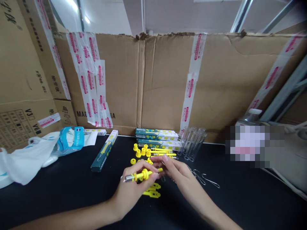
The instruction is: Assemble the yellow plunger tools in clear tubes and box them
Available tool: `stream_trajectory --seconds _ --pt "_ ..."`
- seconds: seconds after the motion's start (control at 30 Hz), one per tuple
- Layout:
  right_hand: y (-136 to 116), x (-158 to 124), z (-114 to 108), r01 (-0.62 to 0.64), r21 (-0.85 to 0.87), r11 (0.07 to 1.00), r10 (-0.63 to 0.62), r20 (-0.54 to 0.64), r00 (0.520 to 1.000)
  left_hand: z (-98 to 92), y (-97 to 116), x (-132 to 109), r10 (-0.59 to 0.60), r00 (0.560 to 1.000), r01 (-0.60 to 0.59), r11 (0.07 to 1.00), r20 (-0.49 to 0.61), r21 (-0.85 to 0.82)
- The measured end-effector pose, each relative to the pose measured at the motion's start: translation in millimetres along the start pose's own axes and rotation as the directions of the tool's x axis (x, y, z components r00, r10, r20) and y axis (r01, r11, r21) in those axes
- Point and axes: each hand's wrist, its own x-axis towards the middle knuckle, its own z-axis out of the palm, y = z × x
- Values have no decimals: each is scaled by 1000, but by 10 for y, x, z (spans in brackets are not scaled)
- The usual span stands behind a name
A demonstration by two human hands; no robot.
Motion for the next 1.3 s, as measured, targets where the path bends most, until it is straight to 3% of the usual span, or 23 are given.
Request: stream_trajectory --seconds 0.13,0.27,0.4,0.5,0.7,0.87,0.97,1.07,1.17,1.3 --pt "-62 52 -61 -3 -6 1000 3 67 998 -37 -52 73 -127 992 121 976 -23 -184" --pt "-74 37 -57 1 -63 998 6 100 995 -53 -119 109 -196 980 168 922 -46 -349" --pt "24 17 -24 -11 -57 998 13 35 999 -51 -71 96 -148 984 106 936 -103 -336" --pt "84 0 -13 -21 -140 990 18 -24 1000 -54 37 60 -84 995 68 967 -58 -245" --pt "25 -18 -15 99 -324 941 -147 -130 981 -45 83 30 -54 999 52 964 2 -260" --pt "-12 -4 -36 220 -470 855 -315 -133 940 -13 -72 89 -188 977 213 870 101 -445" --pt "18 7 -61 268 -529 805 -372 -100 923 -29 -107 98 -276 939 343 766 203 -544" --pt "55 -8 -66 340 -565 752 -435 -38 899 -47 -97 78 -329 918 396 718 223 -573" --pt "81 -44 -29 371 -561 740 -407 66 911 -40 -106 45 -295 943 333 808 155 -485" --pt "99 -74 38 286 -562 776 -247 146 958 -28 -158 1 -201 978 208 956 52 -205"
